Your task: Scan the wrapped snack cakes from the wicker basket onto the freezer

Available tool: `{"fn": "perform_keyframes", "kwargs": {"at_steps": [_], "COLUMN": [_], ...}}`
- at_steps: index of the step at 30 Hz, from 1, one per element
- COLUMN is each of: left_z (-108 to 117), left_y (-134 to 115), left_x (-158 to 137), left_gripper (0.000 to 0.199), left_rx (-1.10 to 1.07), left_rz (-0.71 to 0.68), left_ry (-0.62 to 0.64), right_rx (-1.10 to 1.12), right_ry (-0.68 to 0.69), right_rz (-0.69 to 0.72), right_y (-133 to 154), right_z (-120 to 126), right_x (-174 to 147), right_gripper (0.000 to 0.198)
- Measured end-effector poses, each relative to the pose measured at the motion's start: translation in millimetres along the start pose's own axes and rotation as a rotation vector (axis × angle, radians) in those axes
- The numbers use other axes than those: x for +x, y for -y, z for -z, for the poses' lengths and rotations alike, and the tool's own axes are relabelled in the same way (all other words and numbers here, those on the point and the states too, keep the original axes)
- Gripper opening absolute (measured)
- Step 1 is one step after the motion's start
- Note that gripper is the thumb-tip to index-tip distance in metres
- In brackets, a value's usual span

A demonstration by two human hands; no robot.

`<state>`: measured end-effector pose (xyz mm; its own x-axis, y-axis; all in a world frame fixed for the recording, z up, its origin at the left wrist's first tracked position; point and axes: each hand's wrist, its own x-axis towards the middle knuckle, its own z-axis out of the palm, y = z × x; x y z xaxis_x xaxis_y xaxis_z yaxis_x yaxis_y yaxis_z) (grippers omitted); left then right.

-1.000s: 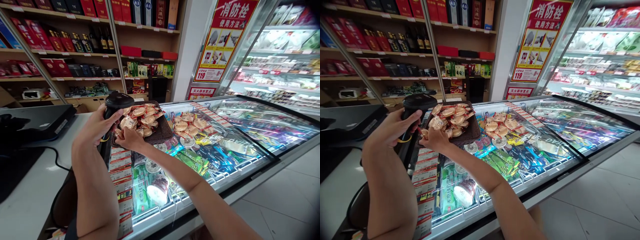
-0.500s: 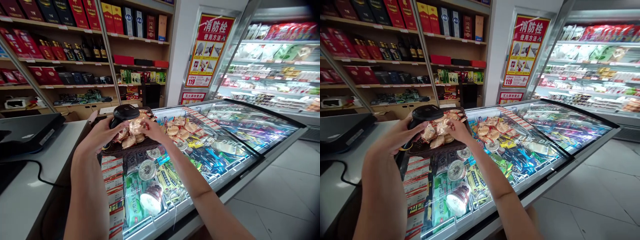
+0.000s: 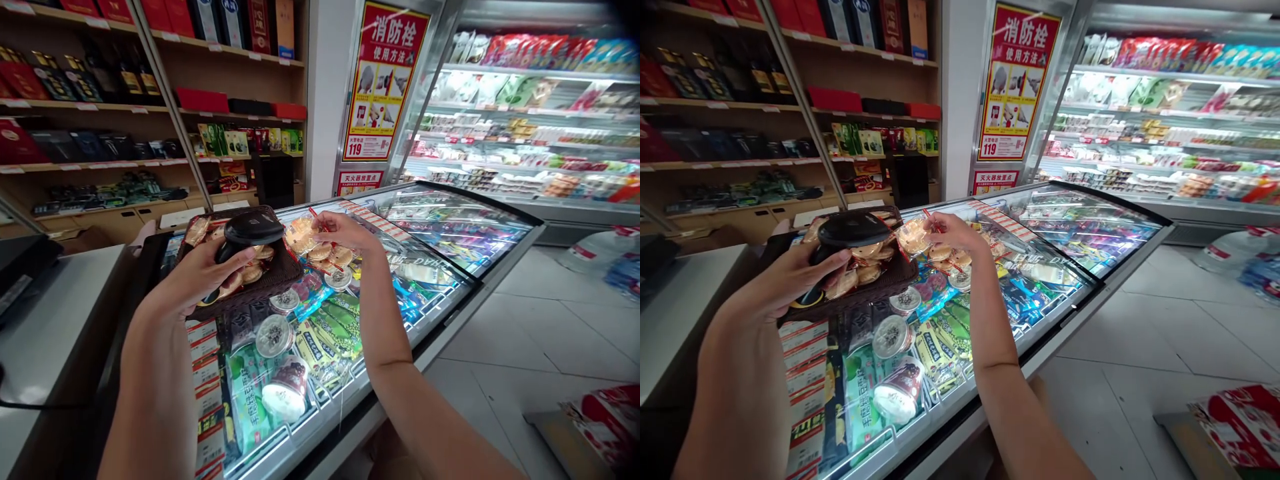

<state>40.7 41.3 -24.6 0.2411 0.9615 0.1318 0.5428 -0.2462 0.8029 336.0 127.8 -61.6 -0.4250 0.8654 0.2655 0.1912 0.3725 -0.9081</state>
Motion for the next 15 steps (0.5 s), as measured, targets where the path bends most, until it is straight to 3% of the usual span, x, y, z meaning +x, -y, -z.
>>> {"fn": "perform_keyframes", "kwargs": {"at_steps": [4,8,13,15], "left_z": [-2.9,-3.3,1.7,6.6], "left_y": [6.0,7.0,6.0,5.9], "left_x": [5.5,6.5,4.0,2.2], "left_gripper": [0.040,0.044,0.045,0.045], "left_rx": [0.069,0.076,0.023,0.011], "left_rz": [-0.080,-0.036,0.031,0.035], "left_ry": [0.021,0.030,0.034,0.002], "right_rx": [-0.025,-0.084,-0.408,-0.565], "right_ry": [-0.030,-0.179,-0.511,-0.565], "right_rz": [0.015,-0.039,-0.300,-0.425], "right_y": [-6.5,-23.4,-59.5,-72.5], "right_z": [2.9,13.7,34.8,40.5], "right_x": [2.1,3.4,5.1,6.3], "right_gripper": [0.029,0.026,0.015,0.013]}}
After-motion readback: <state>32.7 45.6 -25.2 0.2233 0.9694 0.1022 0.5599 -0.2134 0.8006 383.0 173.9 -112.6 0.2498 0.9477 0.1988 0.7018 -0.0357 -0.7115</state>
